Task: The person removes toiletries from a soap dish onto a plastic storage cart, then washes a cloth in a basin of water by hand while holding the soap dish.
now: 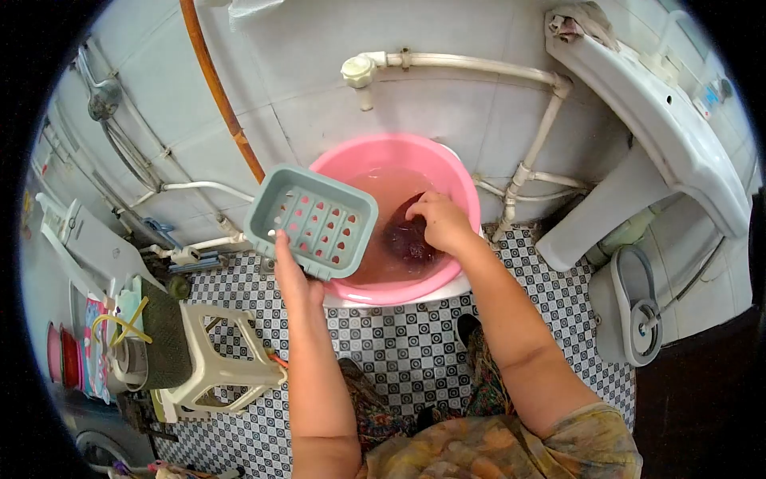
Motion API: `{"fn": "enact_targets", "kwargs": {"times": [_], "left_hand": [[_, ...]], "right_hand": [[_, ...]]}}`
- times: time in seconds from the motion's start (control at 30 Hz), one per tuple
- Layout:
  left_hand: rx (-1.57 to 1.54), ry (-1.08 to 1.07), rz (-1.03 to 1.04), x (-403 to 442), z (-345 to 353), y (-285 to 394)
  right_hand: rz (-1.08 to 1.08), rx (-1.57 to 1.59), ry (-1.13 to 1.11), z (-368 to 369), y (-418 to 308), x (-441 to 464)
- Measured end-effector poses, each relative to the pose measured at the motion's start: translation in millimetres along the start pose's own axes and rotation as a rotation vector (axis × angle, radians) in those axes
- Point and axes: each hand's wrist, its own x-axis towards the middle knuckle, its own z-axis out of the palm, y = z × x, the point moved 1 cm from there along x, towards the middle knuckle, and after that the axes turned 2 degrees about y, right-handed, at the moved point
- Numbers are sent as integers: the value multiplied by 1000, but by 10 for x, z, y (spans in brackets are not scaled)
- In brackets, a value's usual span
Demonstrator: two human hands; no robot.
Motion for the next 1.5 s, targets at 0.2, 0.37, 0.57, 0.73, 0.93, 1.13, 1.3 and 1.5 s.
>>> {"fn": "enact_targets", "kwargs": {"times": [0.2, 0.37, 0.57, 0.73, 0.93, 1.13, 1.3, 1.5], "left_hand": [[-4, -33, -9, -1, -9, -12], [-7, -7, -22, 9, 5, -31], [10, -15, -34, 30, -8, -53], [10, -53, -35, 98, -54, -91], [7, -45, -47, 66, -34, -33], [-24, -29, -29, 76, -47, 7], [-29, -79, -21, 145, -119, -28], [-29, -126, -70, 199, -191, -78]], "right_hand": [[-170, -488, -196, 165, 70, -121], [-102, -680, -253, 289, 41, -115], [-75, -526, -158, 323, 84, -28], [-143, -318, 89, 242, 124, 31], [190, 309, 17, 38, 53, 126], [536, 1074, 82, -15, -41, 164], [578, 1363, 102, -7, -121, 162], [560, 1352, 6, 89, -12, 143]]}}
